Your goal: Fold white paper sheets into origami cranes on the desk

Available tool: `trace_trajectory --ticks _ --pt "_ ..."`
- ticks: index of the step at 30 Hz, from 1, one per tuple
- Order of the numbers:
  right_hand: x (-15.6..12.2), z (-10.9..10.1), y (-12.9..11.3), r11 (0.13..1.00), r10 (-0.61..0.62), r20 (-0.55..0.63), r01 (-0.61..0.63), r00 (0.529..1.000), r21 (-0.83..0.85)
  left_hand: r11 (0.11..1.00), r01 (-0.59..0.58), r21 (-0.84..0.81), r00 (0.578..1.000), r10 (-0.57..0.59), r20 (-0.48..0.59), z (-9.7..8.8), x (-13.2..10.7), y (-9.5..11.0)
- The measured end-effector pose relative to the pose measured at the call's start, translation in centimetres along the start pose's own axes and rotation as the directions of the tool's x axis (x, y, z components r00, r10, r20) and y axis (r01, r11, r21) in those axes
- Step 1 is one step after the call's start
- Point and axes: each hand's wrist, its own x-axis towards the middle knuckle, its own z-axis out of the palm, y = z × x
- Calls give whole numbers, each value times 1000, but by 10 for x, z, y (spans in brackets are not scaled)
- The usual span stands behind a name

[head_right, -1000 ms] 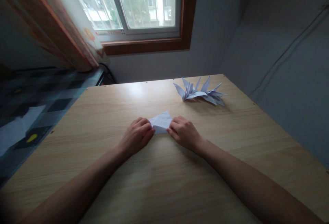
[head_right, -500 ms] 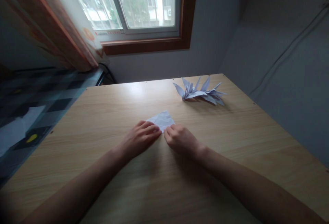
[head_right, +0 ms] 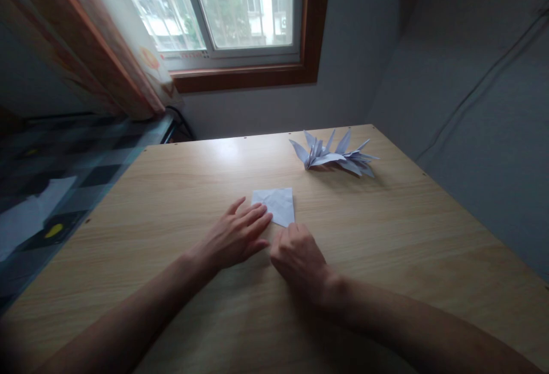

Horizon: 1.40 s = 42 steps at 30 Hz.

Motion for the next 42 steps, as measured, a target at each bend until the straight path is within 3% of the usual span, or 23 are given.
trace_trajectory --ticks 6,11,15,20,26,30,35,38,42 --pt "-4 3 -20 963 -212 -194 239 958 126 986 124 -112 992 -120 44 1 -2 -7" --pt "3 11 -8 864 -322 -295 407 900 297 977 161 -141 986 -154 59 2 -2 -12" --pt "11 7 20 903 -246 -288 326 926 279 977 153 -148 987 -144 67 2 -3 -14" --pt "19 6 54 955 -199 -164 229 966 187 975 118 -188 989 -98 111 0 -4 -16" --pt "25 15 78 849 -200 -131 238 971 473 970 81 -230 983 -39 179 -1 -4 -19" --pt "28 28 73 802 -21 -194 133 981 582 962 88 -257 982 -41 184 -1 -3 -18" --pt "30 35 54 862 209 -201 -83 957 500 961 102 -257 989 -69 132 1 -1 -14" --pt "27 31 42 929 190 -155 -127 969 347 958 135 -254 985 -101 143 0 0 -10" --pt "16 24 24 966 67 -114 -36 991 255 955 167 -245 977 -127 170 -3 2 -9"
